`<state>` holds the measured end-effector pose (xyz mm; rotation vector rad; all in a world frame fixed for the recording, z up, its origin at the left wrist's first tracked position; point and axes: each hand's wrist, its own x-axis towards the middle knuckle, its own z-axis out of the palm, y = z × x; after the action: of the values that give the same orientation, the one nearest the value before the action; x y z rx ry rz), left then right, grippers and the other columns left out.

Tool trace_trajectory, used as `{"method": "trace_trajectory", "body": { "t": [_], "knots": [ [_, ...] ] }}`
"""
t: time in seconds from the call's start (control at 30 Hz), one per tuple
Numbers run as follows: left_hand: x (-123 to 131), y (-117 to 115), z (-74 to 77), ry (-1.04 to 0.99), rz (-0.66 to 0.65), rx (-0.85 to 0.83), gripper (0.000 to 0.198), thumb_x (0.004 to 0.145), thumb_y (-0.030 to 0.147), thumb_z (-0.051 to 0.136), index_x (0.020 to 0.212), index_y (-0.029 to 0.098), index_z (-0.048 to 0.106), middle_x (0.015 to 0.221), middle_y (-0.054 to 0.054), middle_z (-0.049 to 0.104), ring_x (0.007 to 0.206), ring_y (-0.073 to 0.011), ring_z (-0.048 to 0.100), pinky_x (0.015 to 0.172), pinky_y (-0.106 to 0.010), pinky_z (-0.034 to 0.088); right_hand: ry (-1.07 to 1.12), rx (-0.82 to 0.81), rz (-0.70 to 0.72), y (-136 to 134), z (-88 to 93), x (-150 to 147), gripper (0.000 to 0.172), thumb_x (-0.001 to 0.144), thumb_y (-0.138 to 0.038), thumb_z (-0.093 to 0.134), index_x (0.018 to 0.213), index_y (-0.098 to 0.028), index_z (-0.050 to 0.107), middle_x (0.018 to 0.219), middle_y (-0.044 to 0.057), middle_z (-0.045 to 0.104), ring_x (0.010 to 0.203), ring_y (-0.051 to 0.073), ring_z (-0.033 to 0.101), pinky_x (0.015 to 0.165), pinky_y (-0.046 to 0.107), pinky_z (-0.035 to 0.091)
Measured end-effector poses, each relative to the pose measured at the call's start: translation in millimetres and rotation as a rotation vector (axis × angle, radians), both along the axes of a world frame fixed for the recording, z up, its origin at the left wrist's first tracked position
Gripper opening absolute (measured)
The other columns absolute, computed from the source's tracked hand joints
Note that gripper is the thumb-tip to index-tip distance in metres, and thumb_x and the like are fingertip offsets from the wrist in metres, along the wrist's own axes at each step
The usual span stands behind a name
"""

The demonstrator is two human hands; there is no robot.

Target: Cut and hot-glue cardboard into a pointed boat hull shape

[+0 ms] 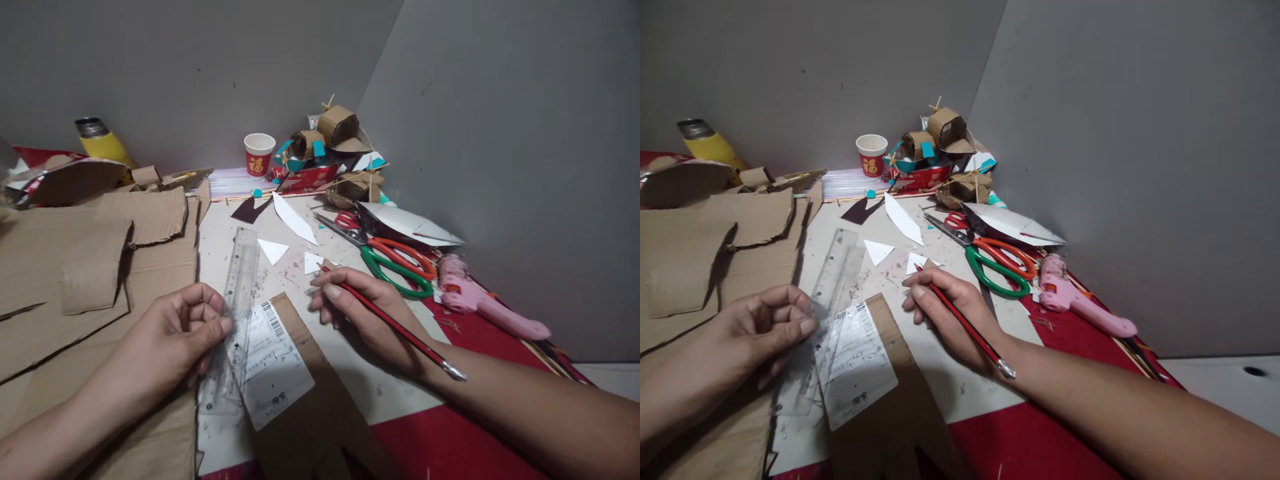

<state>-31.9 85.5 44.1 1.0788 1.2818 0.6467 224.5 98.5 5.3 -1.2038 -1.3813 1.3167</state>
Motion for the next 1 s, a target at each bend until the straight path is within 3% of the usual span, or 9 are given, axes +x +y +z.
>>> {"method": "trace_trajectory", "body": {
  "t": [0.27,0.47,0.67,0.87,0.93,1.0],
  "knots": [
    [-1,0,-0.8,-0.015,-0.026,0.000,0.038,0.076,0.039,0.071,0.100,0.018,0.051,0.046,0.008,0.057,0.038,-0.0083,0.050,0.039,-0.017,0.040,-0.007,-0.009,0.018,0,1.7,-1,0.022,0.089,-0.037,0.057,0.096,-0.017,0.062,0.078,0.005,0.067,0.061,0.013,0.058,0.057,0.028,0.046],
    [-1,2,-1.6,0.011,-0.013,0.021,0.058,0.072,0.036,0.074,0.118,0.014,0.047,0.050,0.008,0.057,0.041,-0.0105,0.052,0.042,-0.022,0.043,0.009,0.001,0.022,0,-0.3,-1,0.019,0.090,-0.035,0.057,0.096,-0.017,0.062,0.078,0.004,0.066,0.061,0.012,0.058,0.057,0.026,0.046],
    [10,-4,5.3,0.096,0.039,0.015,0.094,0.071,0.035,0.072,0.147,0.014,0.021,0.058,0.006,0.061,0.045,-0.0134,0.057,0.046,-0.025,0.044,-0.010,0.000,0.024,2,0.1,-2,0.019,0.089,-0.034,0.057,0.097,-0.017,0.062,0.077,0.004,0.066,0.060,0.012,0.057,0.057,0.027,0.047],
    [11,-6,4.3,0.208,-0.022,0.089,0.088,0.081,0.034,0.064,0.152,0.017,0.013,0.054,0.009,0.056,0.048,-0.0144,0.058,0.049,-0.026,0.045,-0.003,-0.003,0.021,1,2.0,-3,0.020,0.088,-0.034,0.058,0.095,-0.017,0.063,0.077,0.004,0.065,0.059,0.011,0.057,0.056,0.027,0.046],
    [10,-7,1.9,0.273,-0.066,0.139,0.080,0.083,0.035,0.061,0.150,0.017,0.021,0.055,0.009,0.055,0.048,-0.0144,0.058,0.049,-0.026,0.046,-0.006,-0.002,0.021,1,1.6,-3,0.019,0.088,-0.034,0.058,0.095,-0.017,0.063,0.077,0.004,0.065,0.059,0.011,0.056,0.056,0.027,0.045],
    [9,-10,-1.0,0.404,-0.116,0.268,0.062,0.086,0.036,0.056,0.142,0.016,0.039,0.057,0.006,0.056,0.049,-0.0146,0.057,0.049,-0.027,0.047,-0.014,0.001,0.027,1,0.7,-3,0.019,0.088,-0.034,0.058,0.095,-0.017,0.063,0.077,0.004,0.065,0.059,0.011,0.056,0.056,0.027,0.045]
  ]
}}
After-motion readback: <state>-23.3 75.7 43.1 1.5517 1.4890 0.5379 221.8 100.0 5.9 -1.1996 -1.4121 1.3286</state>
